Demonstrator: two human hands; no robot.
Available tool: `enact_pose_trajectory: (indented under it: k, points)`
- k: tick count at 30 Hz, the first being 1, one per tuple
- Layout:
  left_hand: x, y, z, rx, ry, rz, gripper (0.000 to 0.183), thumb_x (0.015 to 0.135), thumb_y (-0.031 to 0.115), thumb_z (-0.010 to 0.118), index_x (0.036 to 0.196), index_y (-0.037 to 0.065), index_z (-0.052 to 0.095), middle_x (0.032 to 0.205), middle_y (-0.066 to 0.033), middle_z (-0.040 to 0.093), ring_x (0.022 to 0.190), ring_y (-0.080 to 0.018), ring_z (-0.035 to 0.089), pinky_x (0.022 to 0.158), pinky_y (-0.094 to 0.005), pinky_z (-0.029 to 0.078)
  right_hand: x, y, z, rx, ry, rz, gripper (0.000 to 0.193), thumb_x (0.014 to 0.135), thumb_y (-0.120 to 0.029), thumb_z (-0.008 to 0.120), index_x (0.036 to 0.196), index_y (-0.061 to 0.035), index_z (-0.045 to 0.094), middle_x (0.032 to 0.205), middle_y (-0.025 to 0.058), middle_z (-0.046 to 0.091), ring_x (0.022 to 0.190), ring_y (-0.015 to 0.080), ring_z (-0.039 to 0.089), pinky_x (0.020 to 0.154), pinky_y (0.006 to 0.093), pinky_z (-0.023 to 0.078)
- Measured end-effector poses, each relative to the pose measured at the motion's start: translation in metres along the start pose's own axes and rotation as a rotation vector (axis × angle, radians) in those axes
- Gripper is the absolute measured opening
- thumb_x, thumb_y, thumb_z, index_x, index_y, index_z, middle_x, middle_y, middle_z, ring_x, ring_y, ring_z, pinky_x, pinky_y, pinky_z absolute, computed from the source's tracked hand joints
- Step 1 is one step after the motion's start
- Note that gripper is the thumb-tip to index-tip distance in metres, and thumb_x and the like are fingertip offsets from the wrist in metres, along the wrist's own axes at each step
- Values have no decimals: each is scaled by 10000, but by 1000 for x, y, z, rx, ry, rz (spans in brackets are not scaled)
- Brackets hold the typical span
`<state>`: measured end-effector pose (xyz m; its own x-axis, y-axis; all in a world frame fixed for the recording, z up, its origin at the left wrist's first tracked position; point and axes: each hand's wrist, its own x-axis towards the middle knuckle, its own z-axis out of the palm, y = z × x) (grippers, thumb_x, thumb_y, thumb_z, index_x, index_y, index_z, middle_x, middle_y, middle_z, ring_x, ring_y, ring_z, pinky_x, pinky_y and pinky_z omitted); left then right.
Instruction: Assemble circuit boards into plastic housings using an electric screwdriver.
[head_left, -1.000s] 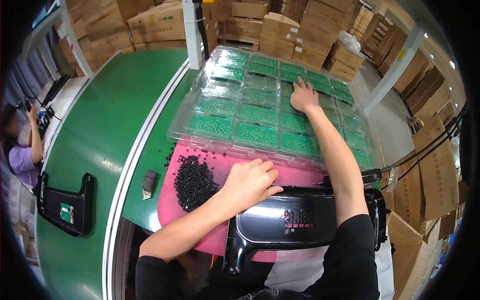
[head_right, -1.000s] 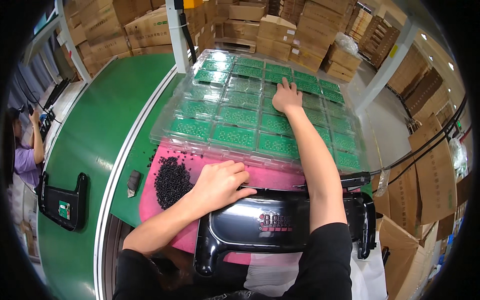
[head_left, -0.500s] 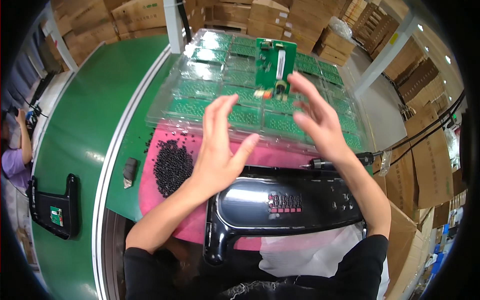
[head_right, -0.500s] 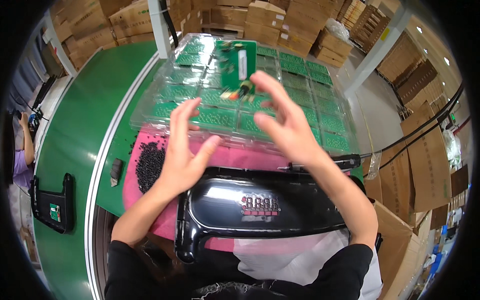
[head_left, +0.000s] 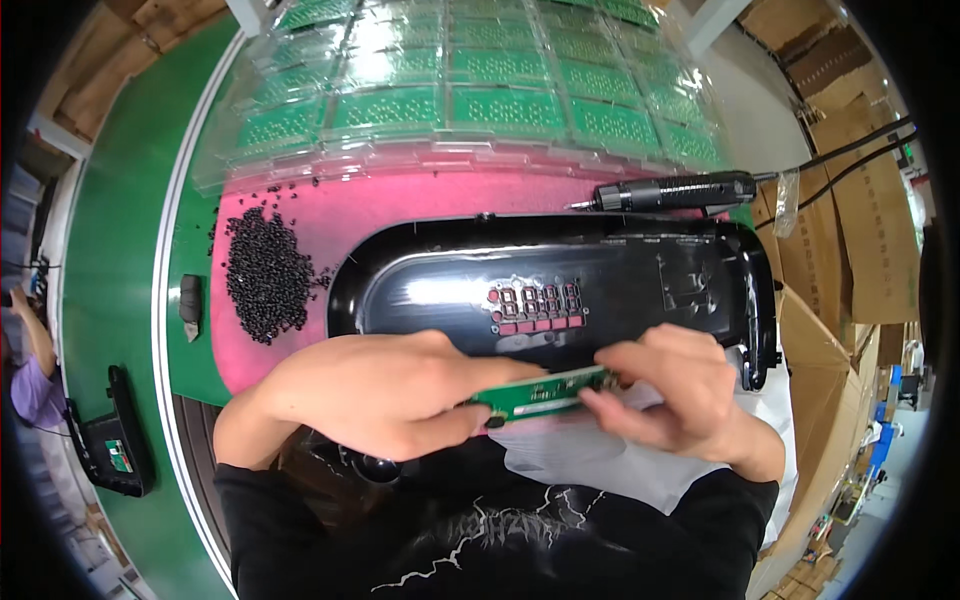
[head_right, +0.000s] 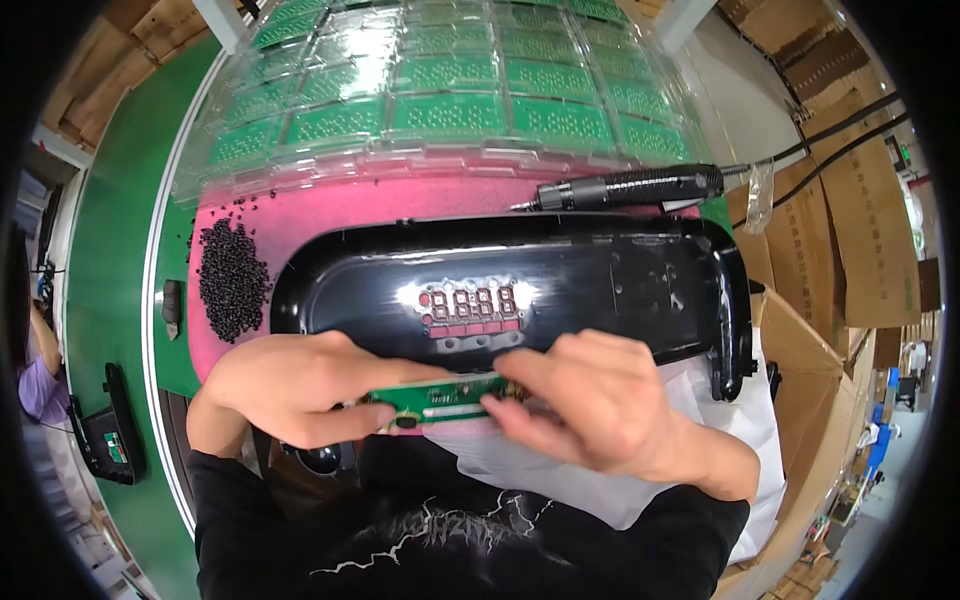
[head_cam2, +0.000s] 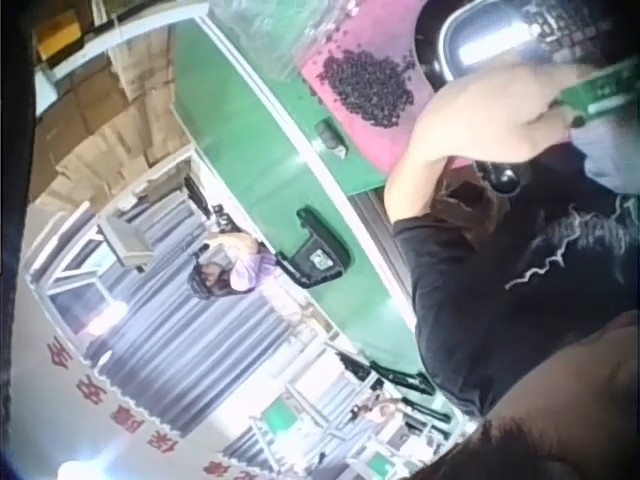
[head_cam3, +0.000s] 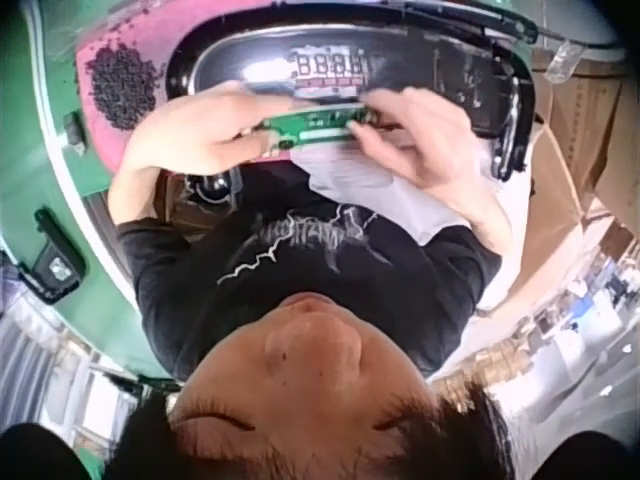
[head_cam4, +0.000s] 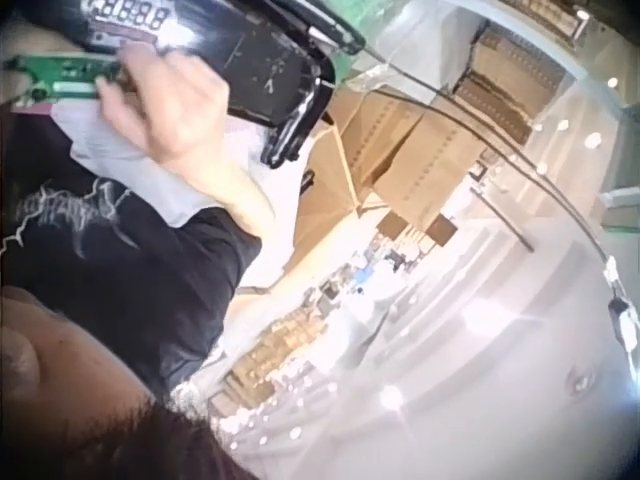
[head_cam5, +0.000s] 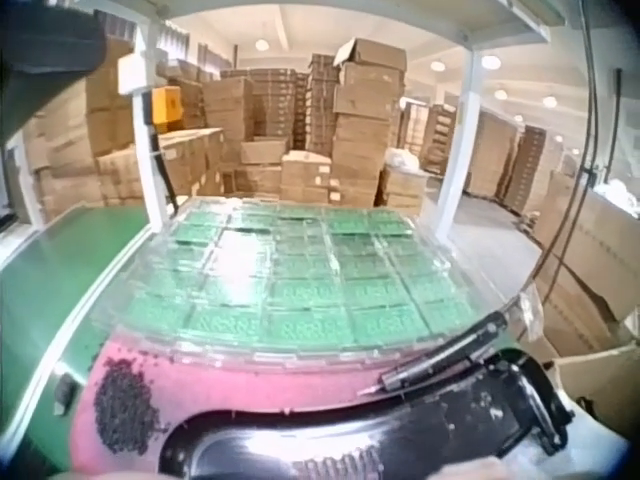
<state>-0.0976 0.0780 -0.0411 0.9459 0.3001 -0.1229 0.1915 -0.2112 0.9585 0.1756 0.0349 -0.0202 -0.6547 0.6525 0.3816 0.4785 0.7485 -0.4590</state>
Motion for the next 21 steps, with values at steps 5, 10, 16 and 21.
enact_pose_trajectory:
  k: [5,10,16,21]
  points:
    - [-5,-6,4,-59,-128,43,470,928,127,610,1364,-9,499,793,-144,690,594,-297,652,546,-356,521,-24,-11,4,253,-17,171,293,726,30,712,1010,78,658,634,86,614,506,187,589,468,290,477]
    - [1,-13,2,180,373,158,593,713,197,861,1221,9,619,969,-109,689,692,-163,659,518,-272,510,-30,-2,-8,485,-28,574,165,849,-8,638,1000,48,673,744,104,715,633,117,688,572,229,536]
    - [5,-16,1,280,541,70,671,607,107,881,1222,61,616,1016,-51,605,779,-134,588,545,-245,493,-25,19,-6,823,39,898,275,876,51,615,1150,63,604,872,83,714,763,80,644,718,225,521]
    - [6,-23,-6,378,548,-30,614,604,96,853,1166,67,608,978,-42,591,759,-163,584,589,-282,505,-15,29,0,775,-59,829,626,702,102,771,1281,30,542,942,22,680,838,93,608,789,243,483]
